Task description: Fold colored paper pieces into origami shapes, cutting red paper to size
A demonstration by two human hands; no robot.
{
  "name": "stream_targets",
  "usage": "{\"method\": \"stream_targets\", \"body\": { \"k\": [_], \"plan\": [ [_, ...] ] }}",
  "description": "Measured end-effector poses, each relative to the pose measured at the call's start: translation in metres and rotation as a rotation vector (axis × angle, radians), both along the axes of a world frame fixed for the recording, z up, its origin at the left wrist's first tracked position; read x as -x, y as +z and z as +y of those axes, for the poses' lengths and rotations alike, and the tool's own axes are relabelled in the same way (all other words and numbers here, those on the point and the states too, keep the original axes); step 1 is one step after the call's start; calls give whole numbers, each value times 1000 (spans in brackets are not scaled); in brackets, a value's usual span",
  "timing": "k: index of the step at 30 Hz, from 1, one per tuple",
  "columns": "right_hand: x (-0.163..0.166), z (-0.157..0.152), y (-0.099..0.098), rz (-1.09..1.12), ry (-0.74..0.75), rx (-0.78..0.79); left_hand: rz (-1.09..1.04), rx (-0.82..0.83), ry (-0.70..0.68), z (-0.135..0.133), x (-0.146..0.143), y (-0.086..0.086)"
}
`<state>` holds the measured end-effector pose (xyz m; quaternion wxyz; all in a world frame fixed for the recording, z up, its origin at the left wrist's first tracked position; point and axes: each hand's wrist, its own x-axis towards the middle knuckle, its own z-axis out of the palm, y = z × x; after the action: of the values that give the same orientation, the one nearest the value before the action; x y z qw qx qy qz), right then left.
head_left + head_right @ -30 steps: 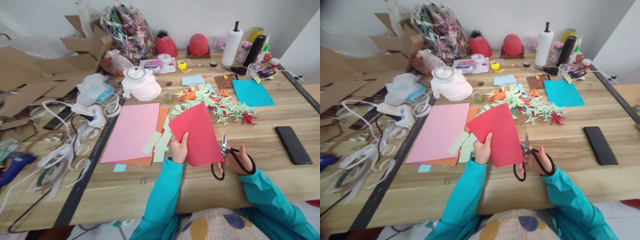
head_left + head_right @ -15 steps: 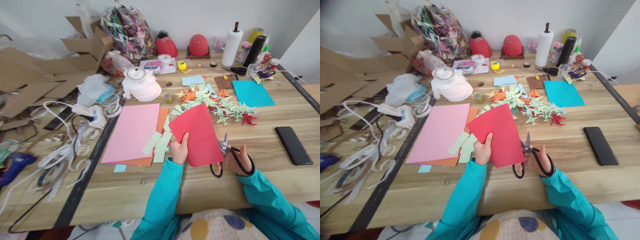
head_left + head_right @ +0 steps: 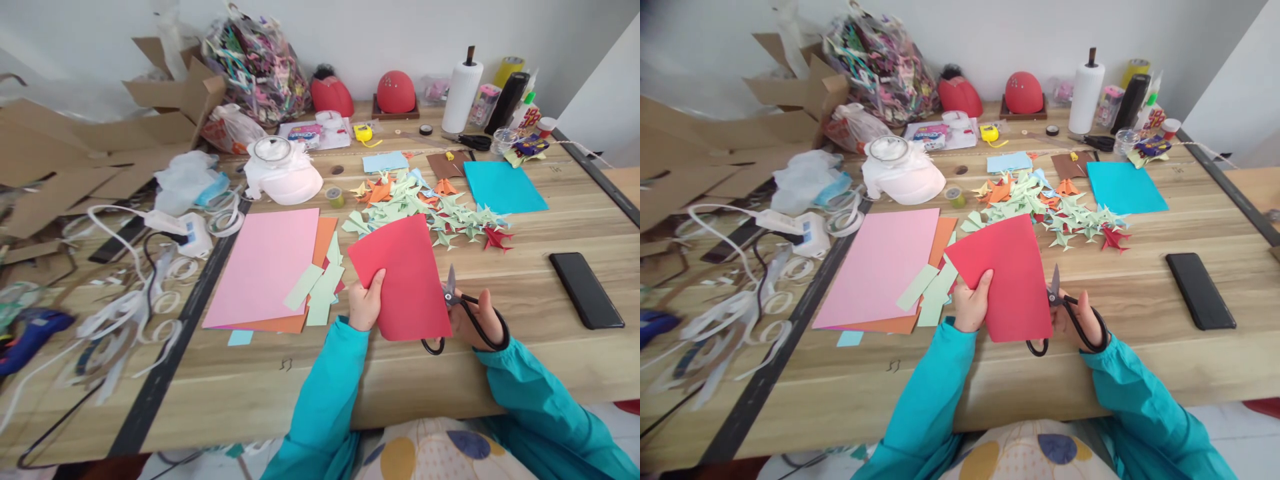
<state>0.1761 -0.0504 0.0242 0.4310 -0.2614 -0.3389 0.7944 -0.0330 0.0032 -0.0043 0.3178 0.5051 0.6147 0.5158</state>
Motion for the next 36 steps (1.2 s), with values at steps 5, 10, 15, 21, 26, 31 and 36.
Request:
{"method": "stream_targets", "body": {
  "k": [5, 10, 15, 21, 26, 31, 36],
  "plan": [
    [3, 0, -1, 19, -45, -12, -9, -35, 41, 2, 1, -3],
    [2, 1, 0, -3, -62, -21, -79, 22, 17, 1, -2, -1],
    [-5, 3, 3, -61, -39, 11, -354, 160, -86, -1, -5, 2],
    [-19, 2, -2, -34, 9, 27, -651, 267, -212, 3, 7, 7],
    [-21, 2, -2, -49, 98, -8, -638, 177, -228, 5, 12, 12],
    [-19, 0, 0, -134, 95, -24, -736, 238, -122, 5, 5, 12],
    [-20, -2, -3, -168, 49, 10, -832, 258, -50, 5, 0, 9]
  ]
}}
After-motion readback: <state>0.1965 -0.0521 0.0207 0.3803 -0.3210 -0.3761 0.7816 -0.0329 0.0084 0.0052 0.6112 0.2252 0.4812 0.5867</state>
